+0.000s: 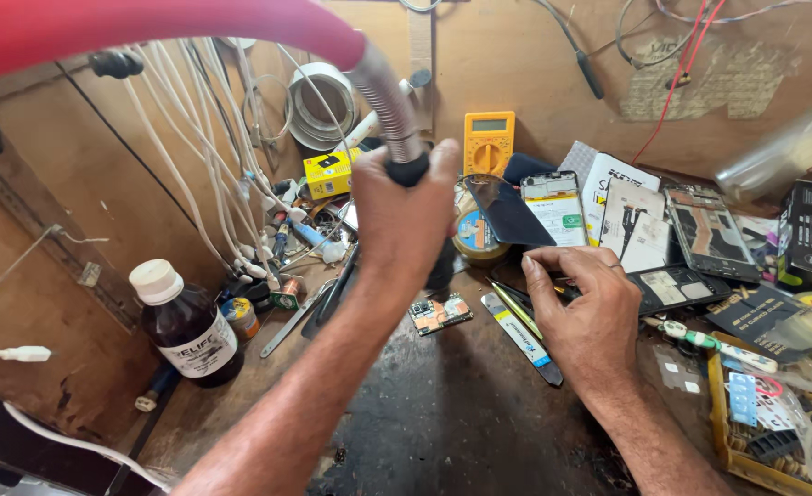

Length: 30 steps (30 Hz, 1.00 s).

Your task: The person uses a hot air gun to heat a small circuit board while holding it with tweezers. The person repeatedly applies heat to the board's surface, likely to remove or reflow solder on specific components.

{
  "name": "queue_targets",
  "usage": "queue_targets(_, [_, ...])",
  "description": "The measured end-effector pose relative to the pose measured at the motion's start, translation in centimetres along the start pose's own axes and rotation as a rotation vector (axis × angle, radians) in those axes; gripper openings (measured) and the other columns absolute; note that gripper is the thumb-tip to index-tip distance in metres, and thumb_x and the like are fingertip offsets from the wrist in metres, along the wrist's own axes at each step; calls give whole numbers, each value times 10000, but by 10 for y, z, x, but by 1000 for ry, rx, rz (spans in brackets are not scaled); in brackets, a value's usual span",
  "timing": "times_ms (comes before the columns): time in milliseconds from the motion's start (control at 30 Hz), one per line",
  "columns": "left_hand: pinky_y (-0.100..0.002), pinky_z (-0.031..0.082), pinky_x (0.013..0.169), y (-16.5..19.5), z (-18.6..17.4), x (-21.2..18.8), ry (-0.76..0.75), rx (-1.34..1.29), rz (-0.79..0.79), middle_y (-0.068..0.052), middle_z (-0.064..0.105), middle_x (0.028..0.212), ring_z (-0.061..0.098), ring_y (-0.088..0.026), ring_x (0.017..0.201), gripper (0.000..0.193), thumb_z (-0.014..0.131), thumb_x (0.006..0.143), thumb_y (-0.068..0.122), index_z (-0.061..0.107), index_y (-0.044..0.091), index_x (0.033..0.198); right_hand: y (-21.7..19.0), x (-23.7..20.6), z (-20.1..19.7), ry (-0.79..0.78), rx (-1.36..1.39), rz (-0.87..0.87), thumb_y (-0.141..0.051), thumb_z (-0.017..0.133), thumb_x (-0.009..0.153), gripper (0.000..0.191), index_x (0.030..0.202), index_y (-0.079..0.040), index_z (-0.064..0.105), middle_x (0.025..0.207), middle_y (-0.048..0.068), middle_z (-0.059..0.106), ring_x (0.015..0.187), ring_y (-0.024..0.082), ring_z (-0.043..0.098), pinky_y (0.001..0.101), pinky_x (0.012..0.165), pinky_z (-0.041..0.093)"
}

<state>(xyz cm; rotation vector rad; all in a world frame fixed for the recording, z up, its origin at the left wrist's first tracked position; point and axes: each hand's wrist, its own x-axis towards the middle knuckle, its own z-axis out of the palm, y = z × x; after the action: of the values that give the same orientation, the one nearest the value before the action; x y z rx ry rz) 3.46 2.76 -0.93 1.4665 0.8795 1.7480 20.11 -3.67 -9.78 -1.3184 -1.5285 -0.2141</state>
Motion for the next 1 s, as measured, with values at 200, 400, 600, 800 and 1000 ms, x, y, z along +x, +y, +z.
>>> queue_targets(200, [-284,436,369,3,1,-8,-31,-19,-67,-21,583,475,557,-92,374,366,687,917,199,579,59,597,-1,0,1,26,-7,-19,-129,769,908,102,958,-40,777,941,103,769,959,253,710,380,847,557])
queue_targets(400, [-286,429,364,8,-2,-5,12,47,-35,-17,607,498,569,-85,388,319,696,893,186,610,53,616,-1,0,0,23,-4,-1,-127,765,906,102,960,-40,776,944,106,763,954,250,713,378,841,559])
queue_targets(600, [-293,433,354,6,-5,-5,5,53,-85,-25,598,478,563,-104,358,318,693,892,202,594,49,632,-1,-1,-1,6,2,15,-120,764,903,97,948,-35,776,921,104,760,936,239,710,369,825,561])
queue_targets(800, [-293,442,362,5,-4,-5,-11,13,-93,-23,601,479,562,-104,360,317,687,888,194,597,36,628,-1,0,0,-14,-2,8,-124,767,898,102,955,-39,780,917,100,764,950,240,712,368,822,564])
queue_targets(1000, [-285,460,356,1,11,-7,-10,28,-55,-16,596,481,573,-92,371,341,678,898,219,607,37,617,-2,0,-1,3,-7,2,-123,765,904,104,961,-37,779,940,108,767,952,248,710,378,839,562])
